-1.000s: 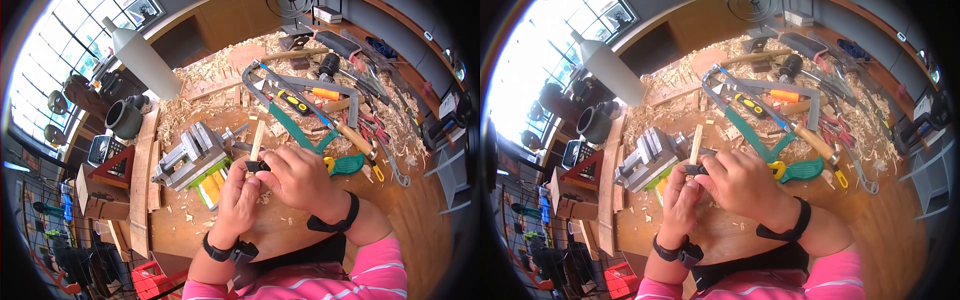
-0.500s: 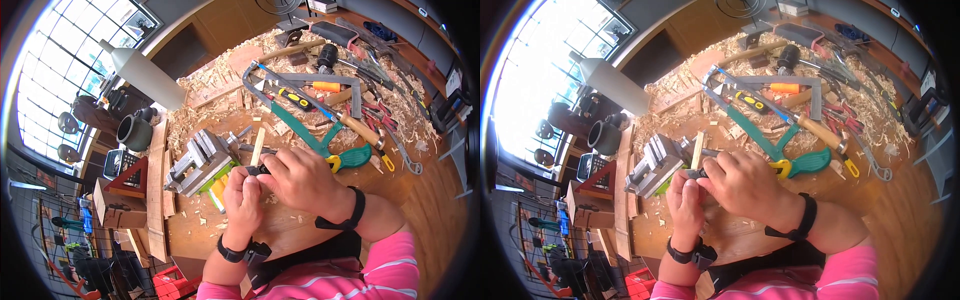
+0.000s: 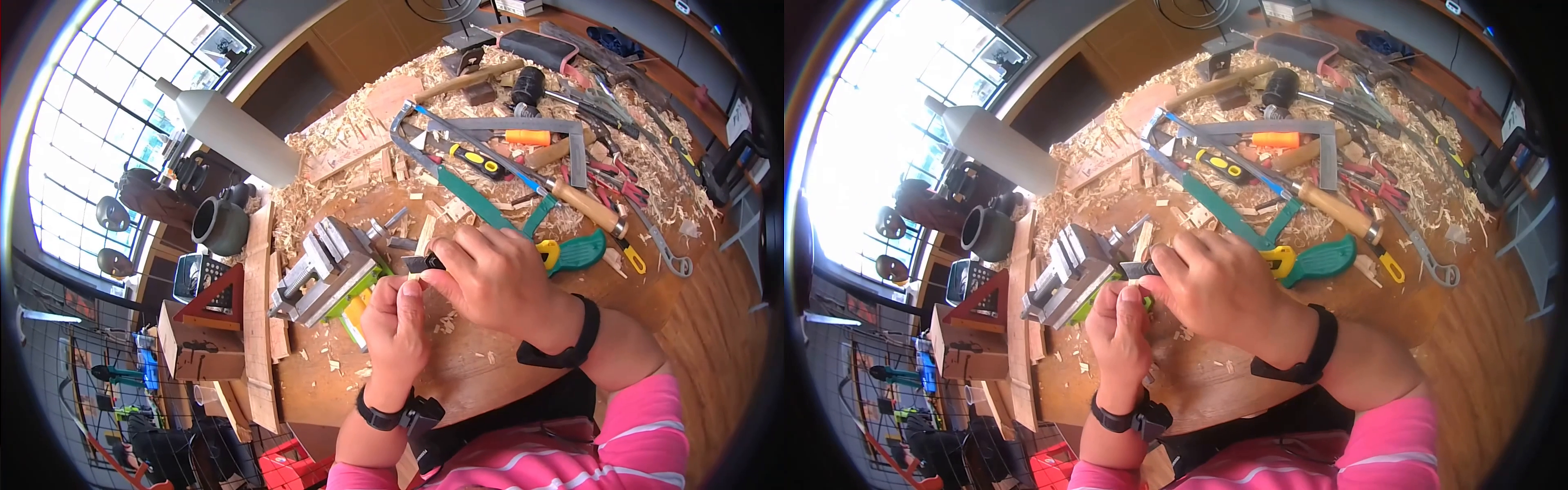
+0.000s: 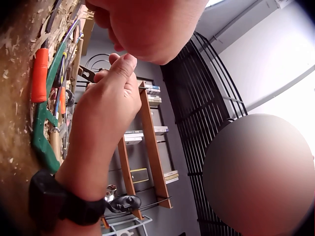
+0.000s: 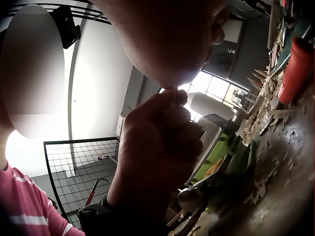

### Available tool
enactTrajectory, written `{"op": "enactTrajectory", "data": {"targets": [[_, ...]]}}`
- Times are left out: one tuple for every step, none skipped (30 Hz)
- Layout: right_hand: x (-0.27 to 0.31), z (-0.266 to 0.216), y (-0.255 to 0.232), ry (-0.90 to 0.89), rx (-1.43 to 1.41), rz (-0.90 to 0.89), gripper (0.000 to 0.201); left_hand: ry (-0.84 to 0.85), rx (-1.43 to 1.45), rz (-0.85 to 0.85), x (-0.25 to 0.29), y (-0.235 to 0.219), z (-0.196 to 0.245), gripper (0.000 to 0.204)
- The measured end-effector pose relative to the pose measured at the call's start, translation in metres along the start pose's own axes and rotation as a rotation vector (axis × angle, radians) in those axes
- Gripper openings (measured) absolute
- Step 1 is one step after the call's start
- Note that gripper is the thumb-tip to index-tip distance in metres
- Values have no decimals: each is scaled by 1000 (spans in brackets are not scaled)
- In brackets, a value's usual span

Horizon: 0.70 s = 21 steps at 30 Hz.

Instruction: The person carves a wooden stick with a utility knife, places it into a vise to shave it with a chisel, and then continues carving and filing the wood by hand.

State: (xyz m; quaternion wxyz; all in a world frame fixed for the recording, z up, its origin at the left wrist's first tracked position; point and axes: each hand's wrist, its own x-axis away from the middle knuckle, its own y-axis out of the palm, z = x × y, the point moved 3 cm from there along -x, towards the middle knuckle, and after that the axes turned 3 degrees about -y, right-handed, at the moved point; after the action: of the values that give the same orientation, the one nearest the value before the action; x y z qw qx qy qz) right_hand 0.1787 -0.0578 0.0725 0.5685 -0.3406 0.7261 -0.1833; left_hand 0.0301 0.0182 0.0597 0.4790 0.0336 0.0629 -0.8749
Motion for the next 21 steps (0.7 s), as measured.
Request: {"op": "enactTrajectory", "data": {"targets": [[0, 1, 0, -5, -8, 5, 31, 0, 0, 0, 0, -1, 0, 22], [-1, 4, -1, -10, -16, 8, 32, -9, 0, 5, 2, -1, 0, 23], [-5, 20, -5, -11, -16, 6, 32, -19, 1, 12, 4, -2, -1, 23], [-11, 52, -14, 198, 49, 48, 32, -19, 3, 10, 8, -3, 3, 23], [-14, 72, -22, 406, 121, 93, 33, -19, -33, -11, 12, -1, 9, 27], [-13, 72, -24, 404, 136, 92, 33, -20, -61, -32, 15, 2, 12, 32], [-13, 70, -25, 382, 104, 141, 33, -15, -41, -36, 13, 6, 9, 32], [-13, 68, -27, 358, 67, 191, 33, -28, 21, -34, 8, 8, 1, 31], [-13, 58, -27, 361, 72, 190, 33, -49, 71, -34, 6, 8, -6, 29], [-13, 41, -24, 273, 1, 148, 32, -53, 100, -134, 3, 4, -8, 21], [-12, 29, -19, 185, -75, 107, 31, -56, 90, -136, 3, 6, -9, 21], [-8, 26, -14, 188, -83, 109, 31, -84, 112, -122, 1, 9, -10, 19], [-5, 21, -5, 109, -83, 59, 31, -113, 137, -103, 1, 10, -11, 17], [-2, 17, 2, 29, -81, 7, 30, -118, 137, -95, 1, 5, -13, 17], [-1, 16, 5, 25, -84, 1, 30, -139, 221, -202, -1, 0, -16, 20], [0, 15, 6, 4, -81, -4, 30, -157, 306, -312, -2, -1, -17, 25], [0, 14, 7, -16, -77, -6, 29, -155, 308, -311, -3, -3, -15, 25], [0, 12, 7, -15, -77, -5, 29, -158, 324, -330, -4, -4, -11, 30], [1, 9, 9, -30, -92, 4, 29, -162, 339, -348, -5, -4, -8, 35], [1, 6, 10, -47, -109, 14, 29, -163, 337, -344, -6, -4, -6, 35], [2, 3, 12, -48, -116, 12, 29, -163, 292, -316, -7, -3, -4, 37]]}}
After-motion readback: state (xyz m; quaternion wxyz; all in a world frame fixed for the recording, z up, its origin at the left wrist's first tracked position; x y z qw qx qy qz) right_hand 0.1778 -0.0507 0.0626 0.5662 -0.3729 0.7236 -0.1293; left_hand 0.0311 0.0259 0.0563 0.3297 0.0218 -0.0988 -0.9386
